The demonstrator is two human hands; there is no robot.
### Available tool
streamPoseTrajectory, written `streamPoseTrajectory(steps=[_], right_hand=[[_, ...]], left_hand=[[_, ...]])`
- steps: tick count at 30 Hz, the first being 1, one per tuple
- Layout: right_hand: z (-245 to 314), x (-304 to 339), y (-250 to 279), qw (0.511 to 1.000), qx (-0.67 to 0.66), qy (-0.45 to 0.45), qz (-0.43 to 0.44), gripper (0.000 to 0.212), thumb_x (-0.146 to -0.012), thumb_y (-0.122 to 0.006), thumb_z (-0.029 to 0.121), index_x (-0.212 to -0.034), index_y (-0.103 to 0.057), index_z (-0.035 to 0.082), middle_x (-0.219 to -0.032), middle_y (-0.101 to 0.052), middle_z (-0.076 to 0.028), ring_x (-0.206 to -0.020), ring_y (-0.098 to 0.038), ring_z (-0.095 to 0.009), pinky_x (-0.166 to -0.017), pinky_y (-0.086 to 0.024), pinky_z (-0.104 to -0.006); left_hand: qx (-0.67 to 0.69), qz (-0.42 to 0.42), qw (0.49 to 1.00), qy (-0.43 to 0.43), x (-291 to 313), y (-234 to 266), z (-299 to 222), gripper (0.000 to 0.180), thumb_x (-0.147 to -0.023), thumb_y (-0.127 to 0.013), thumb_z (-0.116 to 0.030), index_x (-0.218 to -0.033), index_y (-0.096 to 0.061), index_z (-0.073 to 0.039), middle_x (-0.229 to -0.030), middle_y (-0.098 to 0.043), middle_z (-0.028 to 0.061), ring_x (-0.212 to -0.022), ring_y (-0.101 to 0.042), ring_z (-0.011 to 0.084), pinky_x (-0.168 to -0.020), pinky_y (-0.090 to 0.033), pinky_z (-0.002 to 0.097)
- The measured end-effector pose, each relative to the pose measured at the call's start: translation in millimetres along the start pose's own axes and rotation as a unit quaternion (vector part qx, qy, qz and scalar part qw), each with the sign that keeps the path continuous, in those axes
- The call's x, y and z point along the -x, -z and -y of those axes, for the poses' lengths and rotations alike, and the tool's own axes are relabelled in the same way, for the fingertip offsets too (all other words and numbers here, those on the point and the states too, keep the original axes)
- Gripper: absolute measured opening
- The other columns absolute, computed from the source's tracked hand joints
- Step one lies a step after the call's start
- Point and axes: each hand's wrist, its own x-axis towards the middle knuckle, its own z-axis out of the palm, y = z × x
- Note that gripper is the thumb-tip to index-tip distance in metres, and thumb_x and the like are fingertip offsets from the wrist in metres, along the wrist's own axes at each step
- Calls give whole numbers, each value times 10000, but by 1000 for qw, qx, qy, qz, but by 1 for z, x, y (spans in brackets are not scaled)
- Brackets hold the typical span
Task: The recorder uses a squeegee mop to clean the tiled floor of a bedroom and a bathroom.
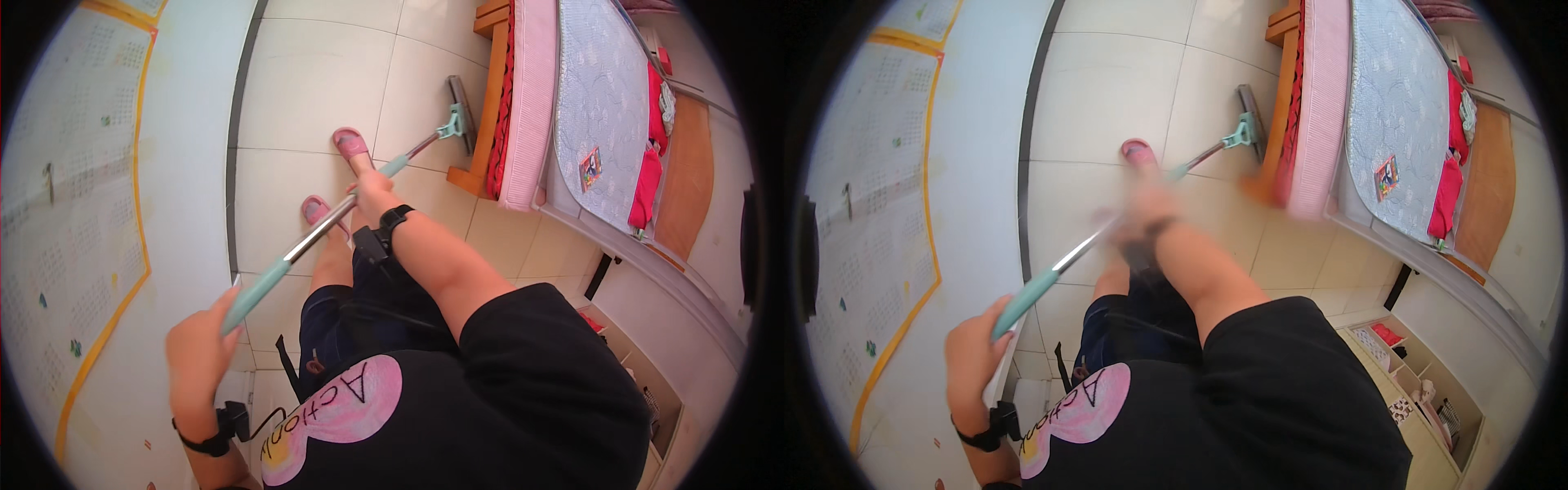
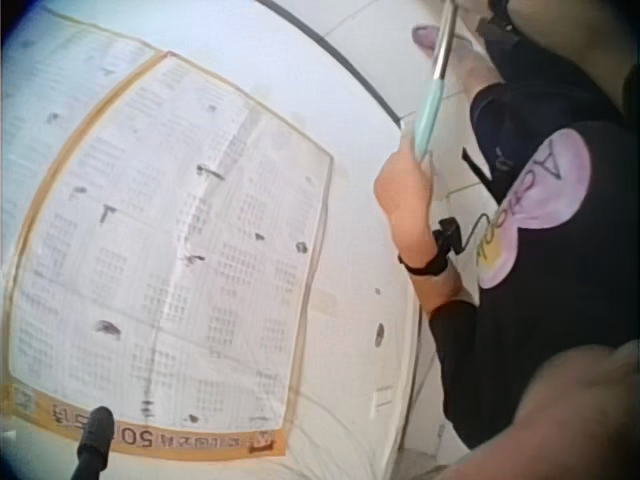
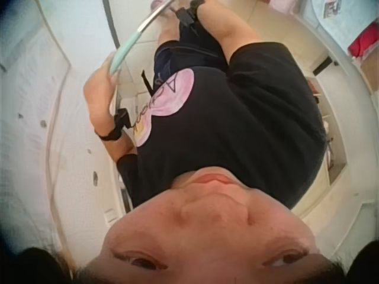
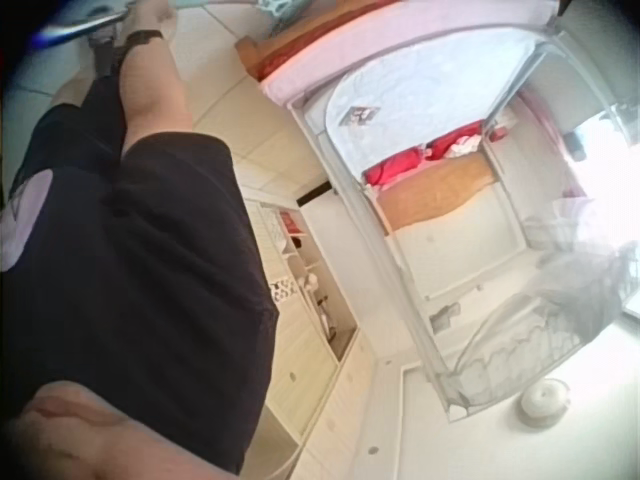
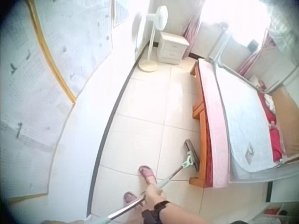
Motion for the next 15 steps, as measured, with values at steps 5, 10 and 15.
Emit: streamPoseTrajectory(steps=[5,10,15], right_hand=[[-85,120,-42,949,299,54,90,447,-735,-555,176,-1107,-455,-52,-845,-590,-174,-774,-612,-268,-577,-528,-362],[-99,206,-34,925,55,-115,358,384,-810,-517,117,-1098,-336,-62,-962,-494,-193,-761,-585,-287,-590,-551,-441],[-106,107,-58,961,-103,-155,206,170,-814,-408,27,-970,-371,-30,-775,-509,-178,-574,-550,-270,-482,-496,-401]], left_hand=[[63,-53,992,91,118,50,52,482,-610,-706,-64,-1081,-610,-113,-901,-634,153,-815,-612,311,-709,-475,343],[42,-20,975,219,204,106,14,456,-641,-678,-61,-1085,-590,-15,-980,-628,175,-880,-608,300,-775,-462,314],[70,17,968,242,214,98,-21,380,-706,-658,-85,-1074,-604,-9,-955,-627,193,-839,-608,298,-744,-462,316]])
